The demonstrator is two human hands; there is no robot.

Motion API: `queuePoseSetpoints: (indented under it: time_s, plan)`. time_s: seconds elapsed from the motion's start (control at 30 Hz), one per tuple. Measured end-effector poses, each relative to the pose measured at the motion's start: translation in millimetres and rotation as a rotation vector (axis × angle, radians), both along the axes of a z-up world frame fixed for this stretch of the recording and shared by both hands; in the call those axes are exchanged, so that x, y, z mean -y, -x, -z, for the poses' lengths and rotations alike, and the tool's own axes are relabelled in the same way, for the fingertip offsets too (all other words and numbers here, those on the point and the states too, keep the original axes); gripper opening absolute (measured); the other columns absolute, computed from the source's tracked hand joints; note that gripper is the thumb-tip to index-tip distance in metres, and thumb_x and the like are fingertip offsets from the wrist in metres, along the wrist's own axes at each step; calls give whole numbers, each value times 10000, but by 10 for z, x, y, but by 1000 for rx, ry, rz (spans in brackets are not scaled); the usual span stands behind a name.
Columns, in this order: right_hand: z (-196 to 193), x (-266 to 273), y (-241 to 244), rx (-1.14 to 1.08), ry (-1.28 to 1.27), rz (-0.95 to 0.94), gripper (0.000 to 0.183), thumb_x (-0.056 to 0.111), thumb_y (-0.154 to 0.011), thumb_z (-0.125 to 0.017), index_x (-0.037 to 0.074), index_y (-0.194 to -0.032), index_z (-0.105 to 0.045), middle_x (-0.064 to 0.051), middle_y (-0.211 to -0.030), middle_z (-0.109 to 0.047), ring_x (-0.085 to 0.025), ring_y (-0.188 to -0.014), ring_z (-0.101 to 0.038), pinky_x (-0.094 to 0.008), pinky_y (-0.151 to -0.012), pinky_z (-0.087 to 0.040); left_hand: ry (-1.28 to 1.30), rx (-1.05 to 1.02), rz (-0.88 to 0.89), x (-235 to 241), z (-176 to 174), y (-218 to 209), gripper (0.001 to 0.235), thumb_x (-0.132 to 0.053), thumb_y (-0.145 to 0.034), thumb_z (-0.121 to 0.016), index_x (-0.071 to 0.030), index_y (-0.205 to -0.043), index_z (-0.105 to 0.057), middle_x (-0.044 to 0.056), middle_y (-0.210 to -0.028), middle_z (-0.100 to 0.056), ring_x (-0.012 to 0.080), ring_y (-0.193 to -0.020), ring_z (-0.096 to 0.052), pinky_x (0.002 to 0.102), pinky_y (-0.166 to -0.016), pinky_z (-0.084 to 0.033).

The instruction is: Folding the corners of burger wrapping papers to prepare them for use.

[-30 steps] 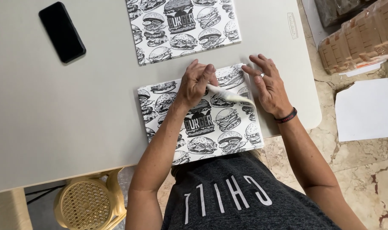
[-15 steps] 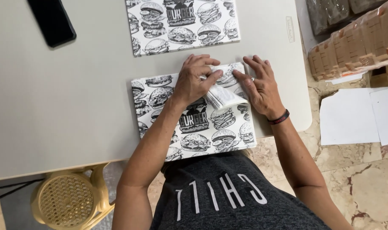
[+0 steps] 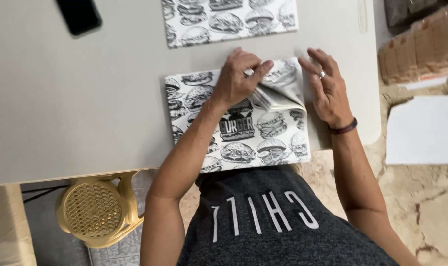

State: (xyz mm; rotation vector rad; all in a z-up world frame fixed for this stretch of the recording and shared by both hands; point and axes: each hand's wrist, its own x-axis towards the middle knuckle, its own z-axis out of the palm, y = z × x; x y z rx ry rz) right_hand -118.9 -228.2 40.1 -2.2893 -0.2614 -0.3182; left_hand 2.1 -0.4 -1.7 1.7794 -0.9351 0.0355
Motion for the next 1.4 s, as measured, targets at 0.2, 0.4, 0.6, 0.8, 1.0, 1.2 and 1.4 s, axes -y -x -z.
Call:
queuePoseSetpoints:
  time_s: [0.2,0.4,0.6,0.8,1.0,1.2,1.4]
  plan:
    - [223,86,-36,34,134,10,399,332,-1141,-382,201,-1408,-648,-190,-1518,-492,-499,-1430,-391,-631,-1198,-195,19,-96,-28,28,-48,25,445,-398,-1016,-624,-183,-626,-632,48,-894,-736,307,-1039,-689,688,-1074,-338]
    - [191,42,-38,-6,198,-16,457,410,-1138,-322,243,-1419,-642,-196,-1536,-471,-497,-1458,-342,-653,-1194,-139,-35,-99,-45,48,41,4,431,-367,-1000,-658,-150,-632,-599,84,-1054,-749,375,-1153,-657,686,-1059,-364]
    - [159,74,-43,-5,181,-31,497,447,-1113,-297,246,-1475,-572,-156,-1540,-469,-456,-1446,-370,-618,-1204,-146,-37,29,-88,97,347,-35,430,-347,-955,-739,-149,-634,-533,51,-874,-726,333,-1031,-704,580,-1038,-409]
    - [154,116,-43,-3,54,33,503,365,-1095,-310,169,-1509,-519,-133,-1462,-542,-403,-1385,-465,-572,-1202,-237,-43,9,-73,37,237,-17,457,-345,-932,-774,-142,-628,-500,34,-815,-701,301,-1008,-711,554,-1063,-395]
    - [317,135,-72,70,199,43,393,341,-1083,-430,136,-1322,-665,-126,-1438,-585,-403,-1384,-479,-564,-1202,-251,-48,-93,-76,10,26,28,388,-411,-937,-764,-146,-693,-617,57,-756,-719,304,-965,-732,608,-1108,-357]
    - [218,77,-36,-8,210,51,412,377,-1086,-391,246,-1377,-652,-119,-1461,-554,-430,-1407,-431,-591,-1202,-240,9,-222,-7,-8,48,-11,478,-509,-1041,-602,-215,-668,-660,-50,-665,-693,219,-900,-730,613,-1144,-301]
    - [179,71,-24,-23,259,32,423,410,-1086,-358,319,-1403,-622,-134,-1480,-524,-449,-1422,-401,-623,-1188,-229,-16,-134,-1,-42,-171,26,439,-323,-991,-698,-98,-617,-653,112,-1014,-745,403,-1008,-696,583,-996,-467]
